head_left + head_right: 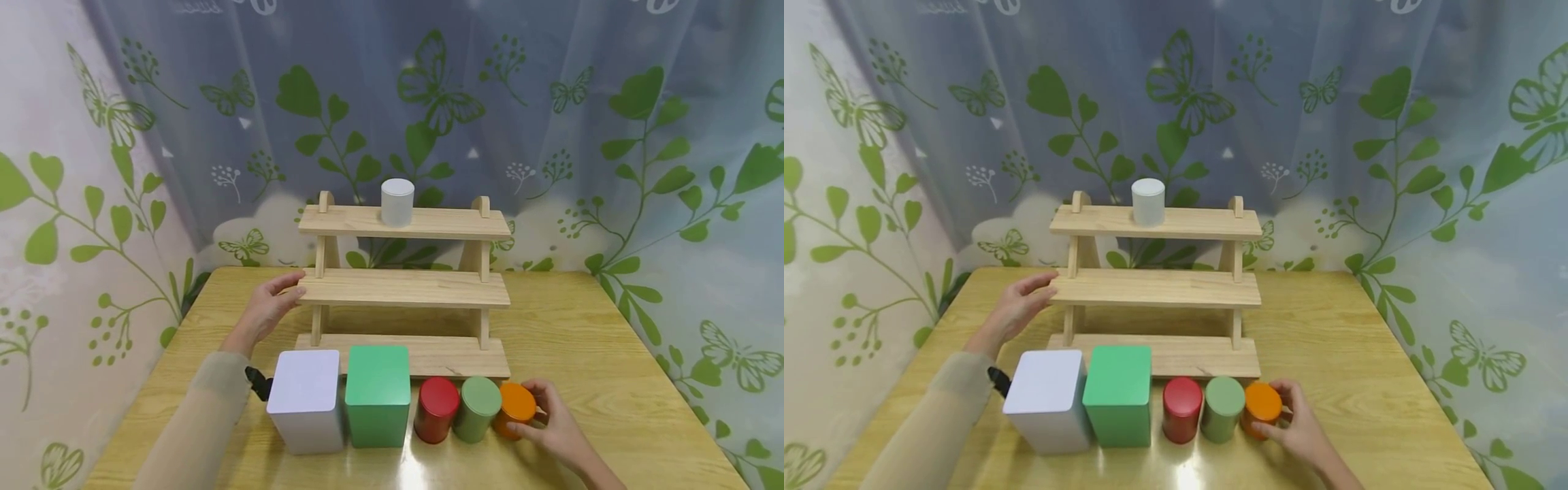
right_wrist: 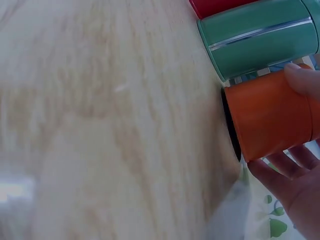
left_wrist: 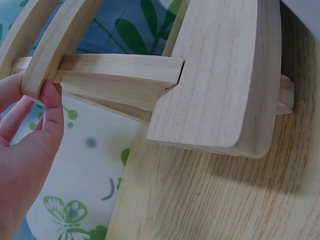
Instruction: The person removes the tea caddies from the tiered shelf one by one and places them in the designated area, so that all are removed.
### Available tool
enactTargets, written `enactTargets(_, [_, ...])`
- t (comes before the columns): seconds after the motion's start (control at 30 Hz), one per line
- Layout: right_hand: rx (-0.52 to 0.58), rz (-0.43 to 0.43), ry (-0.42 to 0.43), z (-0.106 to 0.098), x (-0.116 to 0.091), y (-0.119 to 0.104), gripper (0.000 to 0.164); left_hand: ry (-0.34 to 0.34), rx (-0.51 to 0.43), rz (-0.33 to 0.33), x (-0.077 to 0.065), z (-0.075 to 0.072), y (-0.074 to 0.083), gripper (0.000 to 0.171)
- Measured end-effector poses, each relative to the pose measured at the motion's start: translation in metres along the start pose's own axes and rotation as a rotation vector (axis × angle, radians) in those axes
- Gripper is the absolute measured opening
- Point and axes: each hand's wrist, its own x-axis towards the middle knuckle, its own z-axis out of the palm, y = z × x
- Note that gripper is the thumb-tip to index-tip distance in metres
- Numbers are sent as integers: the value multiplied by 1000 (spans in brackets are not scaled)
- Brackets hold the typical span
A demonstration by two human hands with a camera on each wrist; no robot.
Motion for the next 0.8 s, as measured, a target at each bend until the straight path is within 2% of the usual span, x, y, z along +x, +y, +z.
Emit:
enactTargets(0.3, [21, 38, -30, 0, -2, 3, 71, 2, -11, -22, 1, 0, -2, 58])
enactTargets(0.57, [26, 41, -101, -6, -2, 3, 86, 13, -4, -29, 2, 0, -2, 58])
enactTargets(0.67, [11, 2, -103, -9, -1, 4, 85, 11, -5, -28, 2, 0, -2, 57])
enactTargets(0.8, [-10, -123, -89, -14, 1, 2, 78, 10, -5, -25, 2, -1, -2, 57])
